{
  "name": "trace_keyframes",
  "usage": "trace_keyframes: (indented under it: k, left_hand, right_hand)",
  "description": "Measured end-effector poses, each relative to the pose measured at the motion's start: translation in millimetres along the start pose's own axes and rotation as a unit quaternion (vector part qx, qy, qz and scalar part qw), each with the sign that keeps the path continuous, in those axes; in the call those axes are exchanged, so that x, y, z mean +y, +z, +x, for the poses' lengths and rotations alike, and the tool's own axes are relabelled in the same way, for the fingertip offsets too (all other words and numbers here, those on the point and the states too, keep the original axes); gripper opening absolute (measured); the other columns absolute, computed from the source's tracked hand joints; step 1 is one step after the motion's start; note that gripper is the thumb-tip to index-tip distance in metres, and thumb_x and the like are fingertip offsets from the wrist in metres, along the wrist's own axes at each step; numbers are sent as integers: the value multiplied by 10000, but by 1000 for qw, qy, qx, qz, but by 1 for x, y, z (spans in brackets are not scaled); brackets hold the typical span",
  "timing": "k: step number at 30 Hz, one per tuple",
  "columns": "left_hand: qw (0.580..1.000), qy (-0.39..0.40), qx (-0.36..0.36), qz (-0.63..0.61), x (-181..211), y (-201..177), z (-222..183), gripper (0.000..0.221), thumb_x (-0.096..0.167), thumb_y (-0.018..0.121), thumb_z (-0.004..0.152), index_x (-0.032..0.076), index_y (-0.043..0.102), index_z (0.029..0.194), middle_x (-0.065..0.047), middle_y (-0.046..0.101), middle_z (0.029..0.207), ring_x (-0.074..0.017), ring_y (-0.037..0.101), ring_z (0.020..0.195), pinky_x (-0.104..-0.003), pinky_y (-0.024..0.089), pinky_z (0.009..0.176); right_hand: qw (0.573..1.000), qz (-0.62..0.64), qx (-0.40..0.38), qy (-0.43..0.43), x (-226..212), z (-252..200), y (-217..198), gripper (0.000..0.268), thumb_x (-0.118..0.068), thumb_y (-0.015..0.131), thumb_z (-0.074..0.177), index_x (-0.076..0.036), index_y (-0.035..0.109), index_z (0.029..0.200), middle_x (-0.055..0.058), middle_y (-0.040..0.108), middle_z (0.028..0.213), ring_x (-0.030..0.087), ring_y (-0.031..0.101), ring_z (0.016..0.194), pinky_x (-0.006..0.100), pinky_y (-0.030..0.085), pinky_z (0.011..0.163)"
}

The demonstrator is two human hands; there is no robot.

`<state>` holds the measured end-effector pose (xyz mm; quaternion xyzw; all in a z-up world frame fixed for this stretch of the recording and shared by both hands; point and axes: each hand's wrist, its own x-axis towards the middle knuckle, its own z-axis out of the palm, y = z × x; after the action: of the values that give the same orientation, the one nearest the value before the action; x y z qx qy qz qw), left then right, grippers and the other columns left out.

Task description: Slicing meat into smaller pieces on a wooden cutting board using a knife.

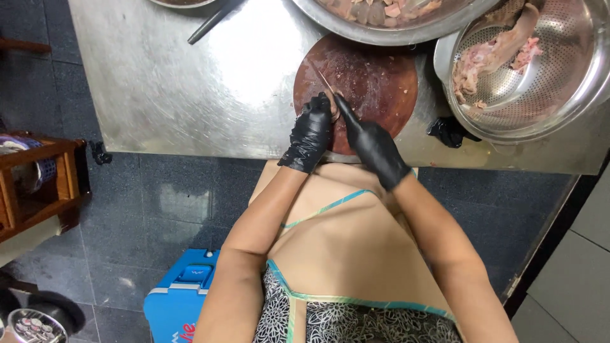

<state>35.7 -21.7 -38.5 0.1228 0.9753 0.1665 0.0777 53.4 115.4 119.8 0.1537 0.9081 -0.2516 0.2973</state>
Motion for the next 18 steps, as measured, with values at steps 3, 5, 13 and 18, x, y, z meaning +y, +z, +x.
trace_keyframes:
  k: [3, 5, 13, 18]
  left_hand:
    - [970, -99, -157, -157, -12, -9, -3, 531, 287, 550, 1025, 231, 417, 1536, -33, 561, 1453, -363, 657, 1226, -508, 584, 1018]
    - [960, -146, -117, -209, -26, 2, -1, 525, 273, 566, 994, 313, 493, 1513, -28, 581, 1470, -314, 625, 1293, -482, 569, 1069]
    - [961, -110, -105, -231, -32, -8, -2, 671, 352, 767, 901, 163, 503, 1488, -165, 595, 1417, -406, 594, 1306, -566, 554, 1046]
    - [972, -82, -104, -193, 2, -36, -21, 548, 298, 552, 1030, 60, 452, 1514, -237, 590, 1417, -442, 598, 1293, -597, 561, 1001]
  right_hand:
    - [997, -1, 9, -77, -19, 13, -2, 229, -281, 639, 908, -179, 753, 1079, 75, 761, 923, 305, 733, 1011, 460, 590, 866]
    - [997, -2, 2, -82, -27, -1, -5, 293, -266, 620, 938, -102, 728, 1156, 152, 775, 951, 325, 731, 1050, 462, 579, 952]
    - [999, -23, 2, -38, 96, -48, 40, 565, -325, 573, 1000, -373, 442, 1548, 157, 761, 990, 366, 719, 1024, 541, 585, 798]
    - [964, 182, -194, -17, 110, -40, 25, 521, -371, 729, 880, -217, 692, 1377, 100, 811, 913, 276, 753, 852, 386, 604, 800]
